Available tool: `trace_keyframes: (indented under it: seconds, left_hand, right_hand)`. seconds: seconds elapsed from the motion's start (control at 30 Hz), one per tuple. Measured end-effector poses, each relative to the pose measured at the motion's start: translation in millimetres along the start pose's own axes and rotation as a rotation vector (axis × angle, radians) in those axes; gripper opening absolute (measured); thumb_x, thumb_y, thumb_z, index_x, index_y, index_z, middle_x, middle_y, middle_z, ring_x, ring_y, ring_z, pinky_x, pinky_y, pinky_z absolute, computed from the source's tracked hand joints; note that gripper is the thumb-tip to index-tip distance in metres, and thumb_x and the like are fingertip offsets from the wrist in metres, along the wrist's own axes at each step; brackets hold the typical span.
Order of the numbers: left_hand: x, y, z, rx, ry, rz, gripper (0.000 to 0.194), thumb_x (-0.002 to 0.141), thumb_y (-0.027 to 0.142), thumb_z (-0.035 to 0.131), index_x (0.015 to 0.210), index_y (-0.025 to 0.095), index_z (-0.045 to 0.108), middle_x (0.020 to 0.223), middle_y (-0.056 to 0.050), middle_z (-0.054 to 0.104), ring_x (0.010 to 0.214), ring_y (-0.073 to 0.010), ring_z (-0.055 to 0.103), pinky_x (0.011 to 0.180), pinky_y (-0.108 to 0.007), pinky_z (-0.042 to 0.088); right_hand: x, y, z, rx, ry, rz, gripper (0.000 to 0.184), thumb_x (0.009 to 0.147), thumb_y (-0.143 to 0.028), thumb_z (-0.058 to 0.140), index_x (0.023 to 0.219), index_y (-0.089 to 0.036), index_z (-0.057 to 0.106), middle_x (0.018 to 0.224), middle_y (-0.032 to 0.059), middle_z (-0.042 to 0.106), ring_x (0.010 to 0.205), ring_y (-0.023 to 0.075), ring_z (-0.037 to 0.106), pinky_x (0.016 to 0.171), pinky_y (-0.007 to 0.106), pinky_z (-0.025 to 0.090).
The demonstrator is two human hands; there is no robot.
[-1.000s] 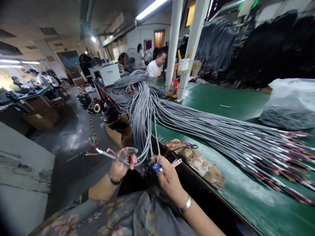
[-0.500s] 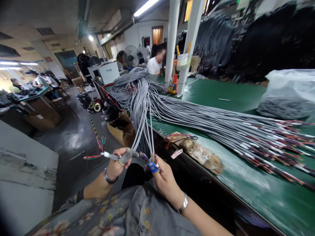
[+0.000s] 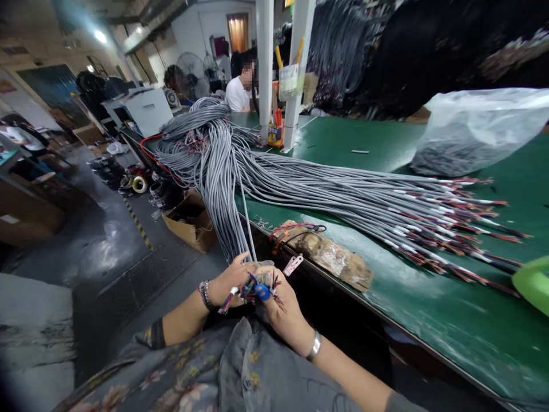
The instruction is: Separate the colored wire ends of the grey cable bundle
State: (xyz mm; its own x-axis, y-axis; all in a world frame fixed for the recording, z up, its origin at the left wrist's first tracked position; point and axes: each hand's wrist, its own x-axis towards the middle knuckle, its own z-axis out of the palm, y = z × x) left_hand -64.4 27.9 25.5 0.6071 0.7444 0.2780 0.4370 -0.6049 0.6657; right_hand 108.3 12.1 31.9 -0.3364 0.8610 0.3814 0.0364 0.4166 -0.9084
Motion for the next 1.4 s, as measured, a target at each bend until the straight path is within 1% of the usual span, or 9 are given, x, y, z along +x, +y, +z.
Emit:
trace_keyframes:
  seconds: [0.13, 0.27, 0.4, 0.57, 0.7, 0.9, 1.13, 1.23, 1.4]
  left_hand:
    - [12, -4, 14.0, -0.041, 0.048, -0.012, 0.028, 0.068, 0.031, 0.066, 0.094, 0.021, 0.07, 0.079, -0.007, 0.067, 0.078, -0.0246, 0.059, 0.102, -0.045, 0.033]
    - [15, -5, 23.2, -0.212, 0.178, -0.117, 0.019, 0.071, 0.039, 0.066, 0.08, 0.022, 0.071, 0.071, -0.006, 0.065, 0.07, -0.0213, 0.055, 0.082, -0.036, 0.042]
    - [9, -6, 22.9, -0.438, 0.339, -0.339, 0.042, 0.077, 0.06, 0.059, 0.069, 0.019, 0.068, 0.06, -0.003, 0.06, 0.058, -0.0154, 0.051, 0.063, -0.029, 0.043]
    - [3, 2, 2.2, -0.633, 0.428, -0.463, 0.058, 0.069, 0.072, 0.059, 0.07, 0.015, 0.069, 0.041, 0.005, 0.04, 0.038, -0.0078, 0.036, 0.043, -0.023, 0.033]
    - [2, 18, -11.8, -0.587, 0.293, -0.41, 0.05, 0.07, 0.065, 0.065, 0.07, 0.015, 0.071, 0.048, 0.001, 0.051, 0.044, -0.0094, 0.045, 0.047, -0.023, 0.037]
    - [8, 24, -2.6, -0.499, 0.232, -0.384, 0.05, 0.074, 0.065, 0.06, 0.065, 0.017, 0.07, 0.055, -0.002, 0.058, 0.054, -0.0124, 0.052, 0.059, -0.026, 0.044]
    - [5, 25, 2.3, -0.31, 0.238, -0.304, 0.039, 0.073, 0.057, 0.065, 0.072, 0.018, 0.073, 0.061, -0.005, 0.064, 0.064, -0.0181, 0.056, 0.072, -0.032, 0.045]
    - [0, 33, 2.2, -0.211, 0.3, -0.293, 0.036, 0.076, 0.054, 0.063, 0.069, 0.02, 0.073, 0.061, -0.006, 0.063, 0.064, -0.0193, 0.055, 0.072, -0.034, 0.045]
    - [-18, 38, 0.8, -0.332, 0.584, -0.318, 0.044, 0.083, 0.056, 0.055, 0.065, 0.018, 0.071, 0.062, -0.005, 0.061, 0.062, -0.0163, 0.055, 0.062, -0.029, 0.044]
  right_hand:
    - [1, -3, -5, -0.125, -0.002, -0.064, 0.034, 0.095, -0.045, 0.04, 0.1, -0.021, 0.062, 0.089, 0.0087, 0.064, 0.081, 0.0215, 0.062, 0.078, 0.035, 0.052]
    - [2, -3, -14, -0.214, -0.012, -0.146, 0.033, 0.096, -0.039, 0.037, 0.108, -0.022, 0.062, 0.099, 0.0101, 0.065, 0.09, 0.0229, 0.063, 0.084, 0.037, 0.052]
    - [-6, 1, -23, -0.269, -0.006, -0.204, 0.03, 0.096, -0.036, 0.039, 0.114, -0.022, 0.058, 0.109, 0.0114, 0.063, 0.099, 0.0231, 0.062, 0.086, 0.035, 0.051]
    - [-16, 4, -30, -0.287, -0.163, -0.169, 0.032, 0.097, -0.038, 0.031, 0.095, -0.022, 0.058, 0.085, 0.008, 0.062, 0.073, 0.0187, 0.061, 0.065, 0.029, 0.051]
    - [-20, 8, -32, -0.433, -0.169, -0.147, 0.029, 0.095, -0.039, 0.036, 0.081, -0.023, 0.056, 0.073, 0.0048, 0.058, 0.063, 0.018, 0.056, 0.056, 0.029, 0.047]
    - [-22, 4, -31, -0.5, -0.188, -0.142, 0.031, 0.094, -0.038, 0.036, 0.074, -0.024, 0.054, 0.065, 0.0028, 0.054, 0.054, 0.0168, 0.052, 0.05, 0.028, 0.043]
    - [-25, 9, -32, -0.149, -0.235, 0.078, 0.026, 0.089, -0.043, 0.049, 0.079, -0.022, 0.06, 0.072, 0.0034, 0.063, 0.064, 0.0178, 0.06, 0.059, 0.029, 0.05]
    - [-25, 22, -29, 0.037, -0.219, 0.208, 0.025, 0.083, -0.045, 0.057, 0.08, -0.02, 0.062, 0.076, 0.0037, 0.068, 0.07, 0.02, 0.064, 0.066, 0.031, 0.053]
    - [-24, 27, -28, 0.129, -0.209, 0.289, 0.024, 0.08, -0.044, 0.06, 0.082, -0.02, 0.063, 0.078, 0.0039, 0.069, 0.07, 0.0193, 0.063, 0.068, 0.031, 0.053]
